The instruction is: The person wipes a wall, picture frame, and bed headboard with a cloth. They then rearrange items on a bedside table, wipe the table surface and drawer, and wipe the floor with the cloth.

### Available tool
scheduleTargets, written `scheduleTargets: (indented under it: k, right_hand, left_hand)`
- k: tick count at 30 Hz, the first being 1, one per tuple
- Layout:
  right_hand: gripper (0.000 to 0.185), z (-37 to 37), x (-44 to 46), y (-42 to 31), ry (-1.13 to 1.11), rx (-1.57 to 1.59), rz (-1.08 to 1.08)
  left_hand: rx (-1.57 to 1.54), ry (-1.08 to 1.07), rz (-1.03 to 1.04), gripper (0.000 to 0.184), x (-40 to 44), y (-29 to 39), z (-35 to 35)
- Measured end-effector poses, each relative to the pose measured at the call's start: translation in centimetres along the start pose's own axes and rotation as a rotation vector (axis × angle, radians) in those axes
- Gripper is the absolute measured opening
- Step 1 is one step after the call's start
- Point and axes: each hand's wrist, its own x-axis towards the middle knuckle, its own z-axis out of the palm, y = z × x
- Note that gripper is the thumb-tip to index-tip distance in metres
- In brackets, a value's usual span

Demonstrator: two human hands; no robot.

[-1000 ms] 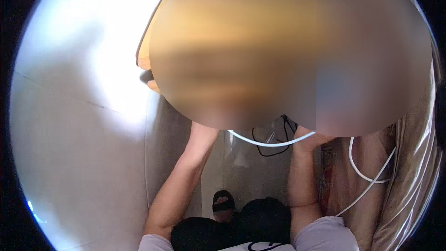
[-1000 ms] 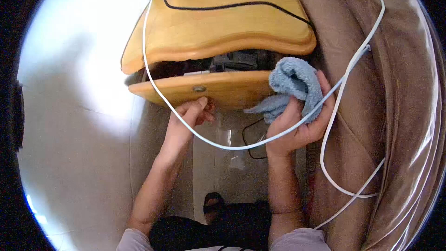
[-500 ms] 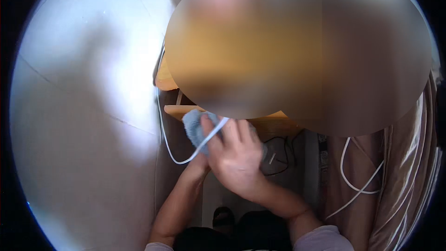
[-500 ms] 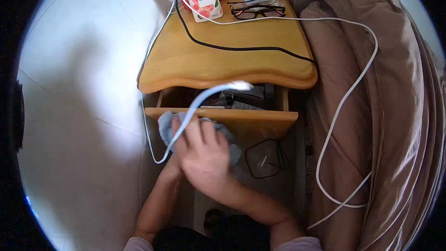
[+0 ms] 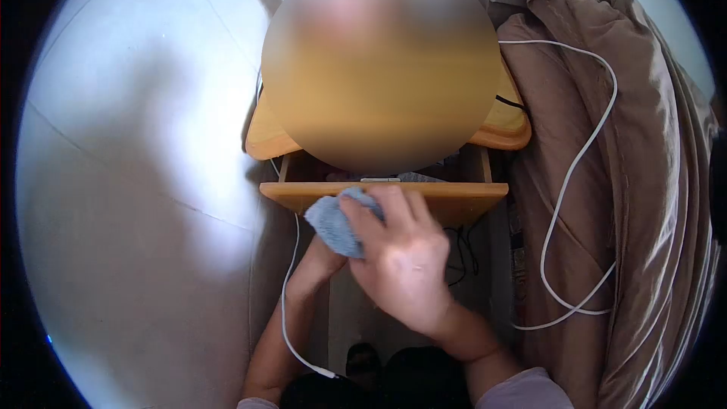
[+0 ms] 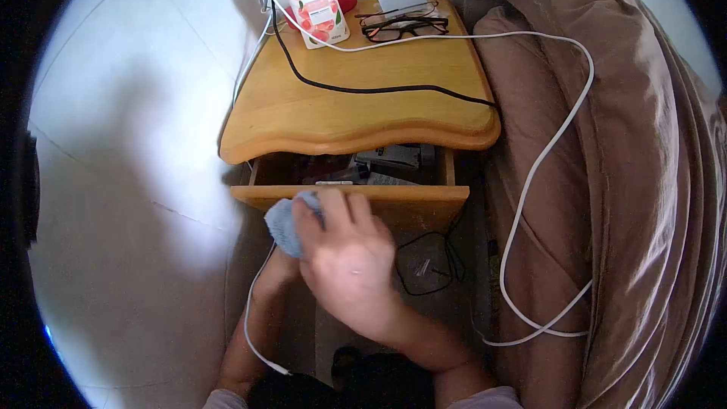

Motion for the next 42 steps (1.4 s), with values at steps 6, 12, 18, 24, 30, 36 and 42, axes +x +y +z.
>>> scheduleTargets:
  k: [6, 12, 18, 24, 30, 36, 42]
  right_hand:
    - [0.052, -5.8, -0.9, 5.3, 0.219, 0.341, 0.213]
    - [0.051, -7.2, -0.2, 6.7, 0.404, 0.765, 0.533]
    - [0.048, -8.6, 5.5, 9.3, 0.409, 0.850, 0.424]
    - [0.047, -7.9, 7.9, 12.1, 0.560, 0.576, 0.387]
    - [0.045, -7.4, 7.3, 11.7, 0.594, 0.455, 0.412]
    - [0.041, -7.8, 5.1, 11.0, 0.617, 0.232, 0.187]
    - [0.048, -7.7, 3.5, 4.5, 0.225, 0.024, 0.086]
  left_hand:
    - [0.477, -0.224, -0.233, 0.039, 1.6, 2.2, -3.5]
    - [1.095, -0.185, -0.318, 0.069, 1.1, -0.9, -4.7]
    - [0.934, -0.046, -0.165, 0.110, 1.0, -7.7, -5.2]
    - [0.450, 0.256, -0.060, 0.111, -0.1, -9.8, -5.3]
    - [0.739, 0.583, 0.282, 0.104, -0.4, -3.7, -2.2]
    - [0.975, 0.658, 0.491, 0.100, 0.3, -1.7, -2.5]
    - [1.146, 0.592, 0.556, 0.093, -0.3, -3.3, -5.6]
